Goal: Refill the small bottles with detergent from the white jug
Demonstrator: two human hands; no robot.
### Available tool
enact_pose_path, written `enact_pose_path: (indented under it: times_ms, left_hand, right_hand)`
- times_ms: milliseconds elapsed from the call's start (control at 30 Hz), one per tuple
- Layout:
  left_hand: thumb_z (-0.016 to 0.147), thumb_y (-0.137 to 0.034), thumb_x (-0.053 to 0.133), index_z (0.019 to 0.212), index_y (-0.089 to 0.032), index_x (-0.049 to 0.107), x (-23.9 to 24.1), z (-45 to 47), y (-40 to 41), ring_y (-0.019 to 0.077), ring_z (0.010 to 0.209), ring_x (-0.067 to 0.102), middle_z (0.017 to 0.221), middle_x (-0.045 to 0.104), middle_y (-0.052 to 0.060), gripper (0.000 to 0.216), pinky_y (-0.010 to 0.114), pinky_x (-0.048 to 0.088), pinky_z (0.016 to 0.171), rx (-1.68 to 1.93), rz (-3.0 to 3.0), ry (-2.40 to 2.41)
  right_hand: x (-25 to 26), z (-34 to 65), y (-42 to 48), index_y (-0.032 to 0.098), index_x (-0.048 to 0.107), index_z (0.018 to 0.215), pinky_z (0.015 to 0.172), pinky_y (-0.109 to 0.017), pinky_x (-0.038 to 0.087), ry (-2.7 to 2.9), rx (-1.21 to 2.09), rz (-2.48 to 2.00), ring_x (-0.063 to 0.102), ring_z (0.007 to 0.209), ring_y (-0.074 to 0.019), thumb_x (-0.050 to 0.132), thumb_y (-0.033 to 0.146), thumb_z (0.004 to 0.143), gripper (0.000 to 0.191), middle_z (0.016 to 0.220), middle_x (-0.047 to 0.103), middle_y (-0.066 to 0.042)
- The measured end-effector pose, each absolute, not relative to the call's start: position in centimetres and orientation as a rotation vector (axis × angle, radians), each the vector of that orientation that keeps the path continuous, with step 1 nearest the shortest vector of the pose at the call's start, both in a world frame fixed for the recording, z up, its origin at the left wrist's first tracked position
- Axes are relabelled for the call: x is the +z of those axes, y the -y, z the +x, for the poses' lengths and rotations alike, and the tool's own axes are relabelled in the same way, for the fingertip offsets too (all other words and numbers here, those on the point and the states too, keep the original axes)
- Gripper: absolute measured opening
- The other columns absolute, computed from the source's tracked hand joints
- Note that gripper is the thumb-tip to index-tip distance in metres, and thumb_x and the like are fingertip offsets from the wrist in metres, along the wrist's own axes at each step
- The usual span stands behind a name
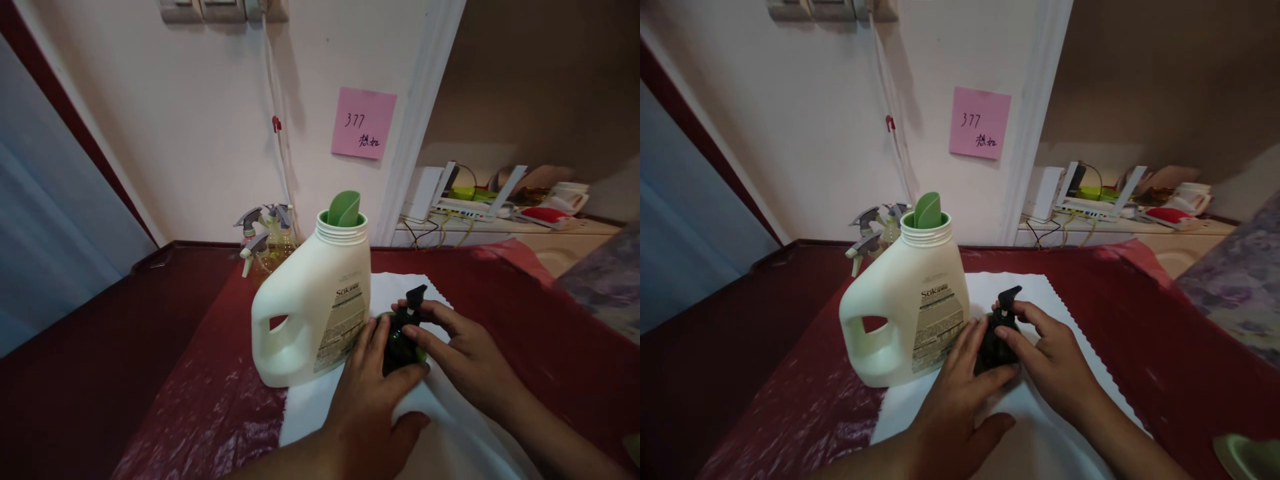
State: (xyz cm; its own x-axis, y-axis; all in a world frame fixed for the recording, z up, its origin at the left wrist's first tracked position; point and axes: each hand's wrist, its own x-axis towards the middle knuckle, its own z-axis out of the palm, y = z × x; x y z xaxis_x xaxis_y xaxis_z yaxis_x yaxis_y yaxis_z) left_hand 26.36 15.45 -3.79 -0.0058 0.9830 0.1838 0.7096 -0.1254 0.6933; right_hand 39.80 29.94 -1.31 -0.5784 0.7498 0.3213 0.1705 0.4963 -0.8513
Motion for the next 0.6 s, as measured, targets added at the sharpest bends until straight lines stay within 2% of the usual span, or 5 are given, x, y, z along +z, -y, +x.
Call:
enact_pose_path:
  times_ms: [267, 600]
  left_hand:
    - [0.078, -0.018, 0.086, 0.142, -0.025, 0.067, -3.8, 26.3, -15.5, 0.0442, 0.163, 0.002, 0.179, 0.005, 0.019, 0.068, 0.068, 0.017, 0.128, 0.925, 1.891, -1.745]
    - [0.078, -0.019, 0.087, 0.14, -0.025, 0.069, -4.0, 26.2, -15.5, 0.0451, 0.163, 0.004, 0.179, 0.007, 0.019, 0.065, 0.068, 0.018, 0.128, 0.955, 1.903, -1.754]
  right_hand:
    - [-3.8, 40.1, -29.4, 0.032, 0.074, 0.117, 0.11, -0.054, 0.053, 1.841, 1.159, -0.77, 0.068, 0.125, -0.0316, 0.076, 0.055, 0.09, 0.036, 0.128, 0.078, -0.006]
    - [-3.3, 40.3, -30.0, 0.031, 0.075, 0.119, 0.11, -0.057, 0.053, 1.904, 1.173, -0.763, 0.069, 0.123, -0.0335, 0.079, 0.058, 0.086, 0.043, 0.126, 0.079, -0.008]
